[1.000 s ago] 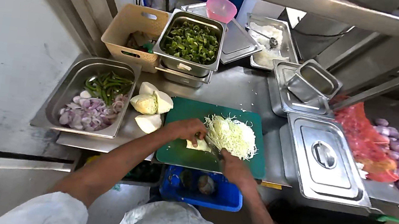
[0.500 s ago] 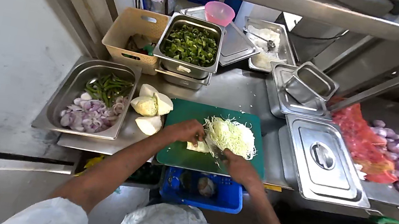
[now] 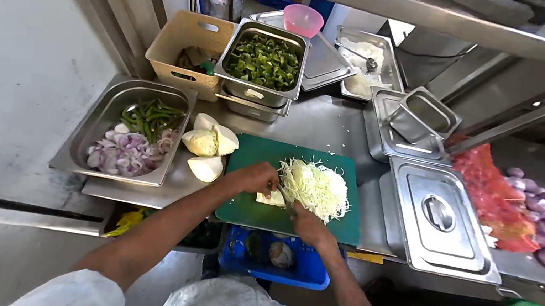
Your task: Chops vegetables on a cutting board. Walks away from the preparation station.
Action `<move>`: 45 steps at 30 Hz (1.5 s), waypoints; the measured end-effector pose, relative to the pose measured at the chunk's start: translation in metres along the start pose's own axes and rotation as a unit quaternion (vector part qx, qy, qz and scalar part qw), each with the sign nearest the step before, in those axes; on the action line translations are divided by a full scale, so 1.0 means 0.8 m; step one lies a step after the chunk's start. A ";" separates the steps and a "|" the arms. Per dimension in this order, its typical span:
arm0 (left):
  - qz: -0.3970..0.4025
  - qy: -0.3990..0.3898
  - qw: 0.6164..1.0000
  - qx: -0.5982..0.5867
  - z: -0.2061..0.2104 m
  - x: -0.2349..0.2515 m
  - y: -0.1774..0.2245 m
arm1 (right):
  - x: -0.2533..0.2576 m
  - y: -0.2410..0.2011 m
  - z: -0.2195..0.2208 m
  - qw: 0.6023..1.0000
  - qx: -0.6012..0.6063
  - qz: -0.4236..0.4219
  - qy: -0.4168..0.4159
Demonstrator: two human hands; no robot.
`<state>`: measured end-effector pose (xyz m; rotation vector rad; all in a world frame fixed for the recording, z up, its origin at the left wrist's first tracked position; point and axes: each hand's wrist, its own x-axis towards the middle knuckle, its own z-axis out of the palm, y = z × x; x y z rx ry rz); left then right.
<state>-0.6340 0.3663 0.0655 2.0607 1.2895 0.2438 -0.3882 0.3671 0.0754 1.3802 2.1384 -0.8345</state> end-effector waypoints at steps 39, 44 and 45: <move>0.012 0.034 0.999 0.002 0.003 -0.008 -0.003 | -0.044 0.001 -0.055 0.996 -0.084 -0.002 0.017; 0.008 0.031 0.999 0.001 0.005 -0.006 -0.003 | 0.007 -0.011 -0.008 0.999 -0.035 -0.011 0.001; 0.008 0.034 0.999 0.002 0.004 -0.006 -0.003 | 0.004 -0.013 -0.017 0.999 -0.046 -0.012 0.005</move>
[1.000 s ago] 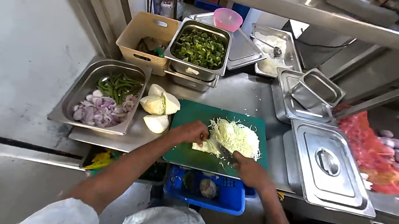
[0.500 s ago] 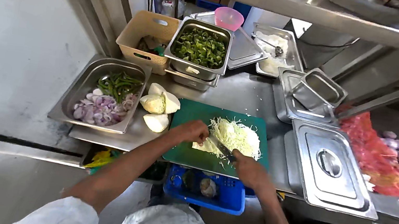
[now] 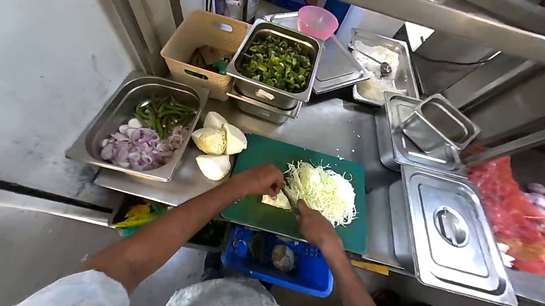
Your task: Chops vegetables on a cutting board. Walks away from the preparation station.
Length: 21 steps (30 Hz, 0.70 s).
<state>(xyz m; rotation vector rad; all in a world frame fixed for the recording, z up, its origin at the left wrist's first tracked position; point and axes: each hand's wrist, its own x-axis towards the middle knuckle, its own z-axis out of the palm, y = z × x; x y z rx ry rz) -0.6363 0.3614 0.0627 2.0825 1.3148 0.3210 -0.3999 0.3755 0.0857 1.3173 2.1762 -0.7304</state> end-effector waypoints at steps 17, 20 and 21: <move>-0.003 0.024 1.000 -0.008 0.013 -0.011 -0.001 | 0.001 0.000 0.004 1.000 -0.007 0.000 -0.013; -0.011 0.018 1.000 -0.001 0.009 -0.009 0.000 | -0.010 0.005 -0.022 0.999 -0.026 -0.018 -0.007; -0.008 0.018 1.000 -0.003 0.009 -0.011 0.001 | -0.029 0.012 -0.039 0.999 -0.036 -0.020 -0.007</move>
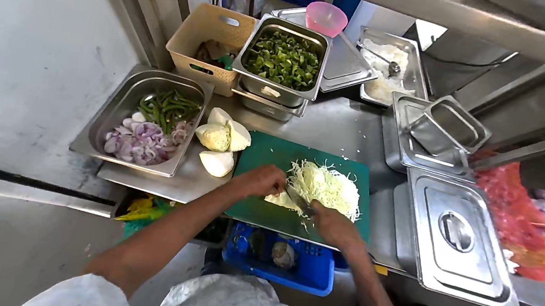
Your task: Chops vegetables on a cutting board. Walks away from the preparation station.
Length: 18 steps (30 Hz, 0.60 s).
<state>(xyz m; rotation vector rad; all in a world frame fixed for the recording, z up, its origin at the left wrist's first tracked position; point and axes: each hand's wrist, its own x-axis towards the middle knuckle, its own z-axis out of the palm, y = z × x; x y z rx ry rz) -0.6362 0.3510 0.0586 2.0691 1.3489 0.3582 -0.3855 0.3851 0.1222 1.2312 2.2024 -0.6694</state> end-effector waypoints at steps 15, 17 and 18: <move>-0.005 0.032 0.999 -0.033 0.009 -0.011 0.001 | 0.023 -0.009 0.035 1.000 0.028 0.009 0.007; -0.010 0.024 0.999 -0.023 0.007 -0.008 0.001 | 0.041 -0.014 0.040 0.999 0.034 -0.006 -0.001; -0.010 0.024 0.999 -0.021 0.006 -0.008 0.001 | 0.033 -0.010 0.027 1.000 0.023 -0.010 0.000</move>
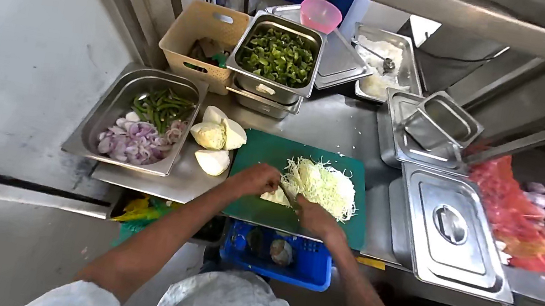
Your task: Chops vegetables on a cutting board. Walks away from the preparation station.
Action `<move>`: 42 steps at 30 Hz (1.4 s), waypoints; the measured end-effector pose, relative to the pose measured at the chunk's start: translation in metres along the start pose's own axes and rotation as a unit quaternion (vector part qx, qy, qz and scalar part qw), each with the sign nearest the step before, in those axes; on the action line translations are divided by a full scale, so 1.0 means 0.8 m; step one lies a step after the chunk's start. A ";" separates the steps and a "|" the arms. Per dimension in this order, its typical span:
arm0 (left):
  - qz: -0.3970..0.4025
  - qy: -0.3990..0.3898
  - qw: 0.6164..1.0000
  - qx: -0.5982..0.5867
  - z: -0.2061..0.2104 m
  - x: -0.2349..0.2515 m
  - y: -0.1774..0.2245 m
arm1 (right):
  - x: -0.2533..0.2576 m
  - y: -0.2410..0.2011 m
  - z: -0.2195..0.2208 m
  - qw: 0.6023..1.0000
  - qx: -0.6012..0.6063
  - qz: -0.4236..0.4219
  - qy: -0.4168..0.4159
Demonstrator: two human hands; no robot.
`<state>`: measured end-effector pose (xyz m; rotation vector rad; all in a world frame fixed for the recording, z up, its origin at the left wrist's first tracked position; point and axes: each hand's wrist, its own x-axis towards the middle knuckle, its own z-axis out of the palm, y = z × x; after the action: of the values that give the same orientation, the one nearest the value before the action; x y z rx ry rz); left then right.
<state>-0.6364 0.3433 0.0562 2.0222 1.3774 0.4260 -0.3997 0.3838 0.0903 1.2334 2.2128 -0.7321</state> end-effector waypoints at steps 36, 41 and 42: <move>0.015 0.052 0.999 -0.005 0.014 -0.013 -0.004 | -0.022 -0.005 0.004 1.000 -0.003 0.021 0.005; 0.007 0.043 0.999 -0.007 0.011 -0.015 -0.001 | -0.025 -0.009 -0.008 1.000 -0.007 0.012 -0.004; 0.011 0.049 0.999 -0.009 0.014 -0.016 -0.002 | -0.043 -0.004 -0.023 1.000 -0.022 0.010 -0.009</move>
<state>-0.6362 0.3287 0.0483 2.0266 1.4057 0.5517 -0.3898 0.3734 0.1267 1.2210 2.1872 -0.6791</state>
